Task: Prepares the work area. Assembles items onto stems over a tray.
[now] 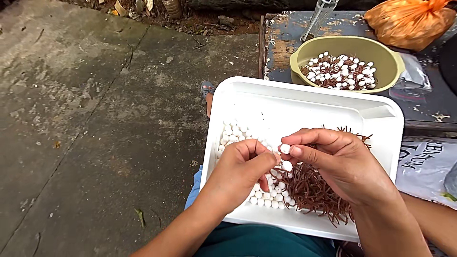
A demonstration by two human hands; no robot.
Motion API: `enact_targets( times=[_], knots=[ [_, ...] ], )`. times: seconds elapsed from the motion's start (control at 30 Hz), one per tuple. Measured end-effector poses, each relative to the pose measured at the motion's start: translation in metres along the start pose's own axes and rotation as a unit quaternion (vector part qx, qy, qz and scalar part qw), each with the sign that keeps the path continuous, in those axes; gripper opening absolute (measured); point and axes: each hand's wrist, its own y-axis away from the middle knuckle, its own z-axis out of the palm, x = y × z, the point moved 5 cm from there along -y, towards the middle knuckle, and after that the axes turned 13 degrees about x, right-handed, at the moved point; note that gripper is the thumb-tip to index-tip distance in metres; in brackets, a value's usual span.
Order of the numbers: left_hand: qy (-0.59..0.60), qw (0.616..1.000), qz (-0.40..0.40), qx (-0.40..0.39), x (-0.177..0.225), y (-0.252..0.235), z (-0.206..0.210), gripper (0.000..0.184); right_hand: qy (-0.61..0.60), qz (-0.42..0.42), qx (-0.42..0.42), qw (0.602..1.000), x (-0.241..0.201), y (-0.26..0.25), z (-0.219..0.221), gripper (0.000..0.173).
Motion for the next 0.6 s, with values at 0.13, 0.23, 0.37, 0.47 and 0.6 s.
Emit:
enact_targets(
  times=[0.13, 0.23, 0.37, 0.47, 0.6],
  knots=[
    [0.000, 1.000, -0.008, -0.003, 0.0001, 0.0003, 0.0006, 0.020, 0.012, -0.013, -0.004, 1.000, -0.0004, 0.0002, 0.0004, 0.012],
    [-0.002, 1.000, -0.012, -0.005, -0.0001, 0.0002, 0.0009, 0.021, 0.027, -0.026, -0.008, 0.999, -0.0023, 0.0007, 0.0001, 0.011],
    [-0.005, 1.000, -0.017, -0.005, -0.0011, 0.0005, 0.0010, 0.020, 0.025, -0.029, -0.024, 0.999, -0.0038, 0.0001, 0.0005, 0.012],
    [-0.004, 1.000, -0.018, -0.005, -0.0015, 0.0007, 0.0014, 0.018, -0.001, 0.006, -0.034, 0.999, -0.0028, 0.0006, 0.0015, 0.011],
    [0.001, 1.000, -0.019, -0.006, -0.0010, 0.0015, 0.0008, 0.017, 0.004, 0.006, -0.042, 0.999, -0.0018, 0.0005, 0.0020, 0.013]
  ],
)
